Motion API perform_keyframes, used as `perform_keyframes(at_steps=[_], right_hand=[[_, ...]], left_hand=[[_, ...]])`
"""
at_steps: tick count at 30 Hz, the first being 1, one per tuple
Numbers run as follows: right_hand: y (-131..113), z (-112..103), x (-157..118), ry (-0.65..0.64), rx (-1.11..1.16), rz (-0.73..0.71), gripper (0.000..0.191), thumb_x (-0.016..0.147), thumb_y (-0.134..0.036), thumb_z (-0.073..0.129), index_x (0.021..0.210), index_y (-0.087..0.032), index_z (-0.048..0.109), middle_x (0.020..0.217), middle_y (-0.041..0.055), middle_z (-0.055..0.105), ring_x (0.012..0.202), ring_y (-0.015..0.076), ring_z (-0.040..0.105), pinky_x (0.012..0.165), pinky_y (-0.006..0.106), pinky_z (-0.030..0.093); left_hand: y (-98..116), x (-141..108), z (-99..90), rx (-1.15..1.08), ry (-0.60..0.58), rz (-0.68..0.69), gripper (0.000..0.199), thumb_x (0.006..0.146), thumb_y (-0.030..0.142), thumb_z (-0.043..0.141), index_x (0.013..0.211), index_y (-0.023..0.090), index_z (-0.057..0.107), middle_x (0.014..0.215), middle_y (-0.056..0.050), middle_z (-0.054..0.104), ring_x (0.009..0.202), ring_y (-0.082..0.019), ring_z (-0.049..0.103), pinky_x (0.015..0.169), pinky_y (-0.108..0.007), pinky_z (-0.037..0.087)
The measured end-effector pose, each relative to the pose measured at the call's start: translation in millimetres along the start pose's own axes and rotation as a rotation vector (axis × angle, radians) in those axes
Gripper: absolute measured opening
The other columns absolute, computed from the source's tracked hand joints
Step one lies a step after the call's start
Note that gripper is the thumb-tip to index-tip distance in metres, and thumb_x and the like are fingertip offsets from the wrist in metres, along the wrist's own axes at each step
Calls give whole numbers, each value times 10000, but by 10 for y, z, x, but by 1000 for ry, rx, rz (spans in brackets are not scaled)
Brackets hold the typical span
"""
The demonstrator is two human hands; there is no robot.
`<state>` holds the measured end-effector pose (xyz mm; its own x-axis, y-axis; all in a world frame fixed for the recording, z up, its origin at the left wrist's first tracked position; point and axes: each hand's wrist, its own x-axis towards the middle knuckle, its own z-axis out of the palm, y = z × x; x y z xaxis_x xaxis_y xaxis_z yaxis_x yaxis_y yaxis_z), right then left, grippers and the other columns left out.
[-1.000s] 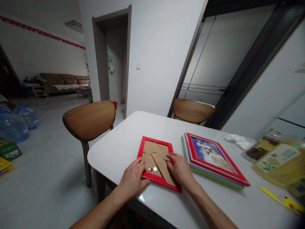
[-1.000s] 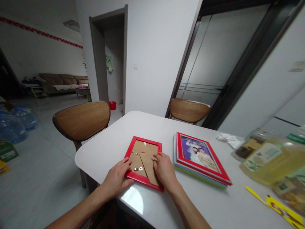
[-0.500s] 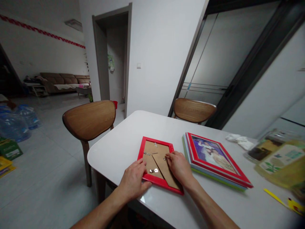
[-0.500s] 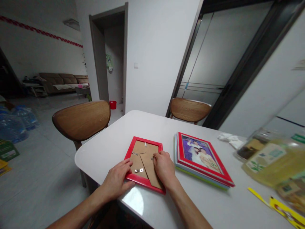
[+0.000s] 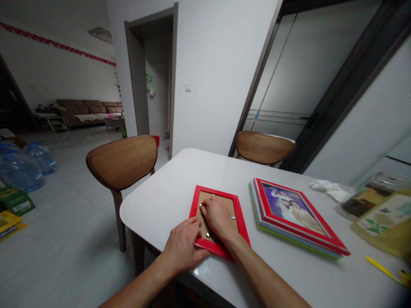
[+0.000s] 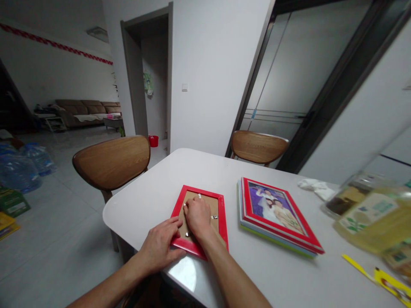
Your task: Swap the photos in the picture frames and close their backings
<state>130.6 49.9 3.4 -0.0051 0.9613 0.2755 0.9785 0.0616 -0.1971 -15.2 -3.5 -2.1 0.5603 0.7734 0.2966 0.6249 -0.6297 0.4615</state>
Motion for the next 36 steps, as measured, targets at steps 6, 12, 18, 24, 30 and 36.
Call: perform_keyframes(at_steps=[6, 12, 18, 24, 30, 36], right_hand=[[118, 16, 42, 41, -30, 52, 329, 810, -351, 344, 895, -178, 610, 909, 98, 596, 845, 181, 516, 716, 287, 339], [259, 18, 96, 49, -53, 91, 299, 793, -321, 360, 922, -186, 594, 961, 86, 598, 865, 225, 496, 726, 350, 330], [253, 18, 103, 41, -29, 62, 267, 773, -293, 407, 964, -229, 583, 1010, 46, 599, 876, 202, 490, 738, 332, 330], [234, -91, -8, 78, 7, 35, 306, 772, -302, 400, 1002, -202, 576, 1045, 62, 582, 925, 197, 492, 785, 322, 335], [313, -276, -408, -31, 39, 43, 372, 680, -431, 489, 953, -203, 597, 891, 80, 595, 801, 201, 541, 678, 303, 391], [328, -259, -458, -28, 133, 81, 362, 658, -275, 482, 980, -154, 592, 897, 93, 604, 841, 188, 545, 738, 275, 395]], left_hand=[[-15, -9, 16, 2, 3, 16, 297, 589, 279, 651, 845, 158, 559, 1157, -88, 528, 1137, -216, 401, 946, -318, 334], [-39, -2, 23, -6, -36, 13, 335, 628, 330, 630, 903, 158, 546, 1181, -96, 507, 1158, -223, 378, 945, -346, 336], [-47, 2, 19, -12, -41, 26, 325, 635, 327, 630, 902, 164, 541, 1184, -93, 505, 1163, -217, 371, 944, -340, 338], [-39, 6, 3, -3, -31, 16, 333, 612, 301, 650, 895, 158, 549, 1171, -93, 516, 1154, -220, 382, 939, -325, 346], [-51, -1, 42, -22, -12, 24, 360, 602, 291, 652, 917, 152, 545, 1194, -96, 494, 1159, -222, 374, 953, -318, 330], [-71, -17, 62, -64, 16, 9, 404, 599, 289, 652, 963, 158, 536, 1227, -100, 458, 1164, -227, 364, 966, -340, 309]])
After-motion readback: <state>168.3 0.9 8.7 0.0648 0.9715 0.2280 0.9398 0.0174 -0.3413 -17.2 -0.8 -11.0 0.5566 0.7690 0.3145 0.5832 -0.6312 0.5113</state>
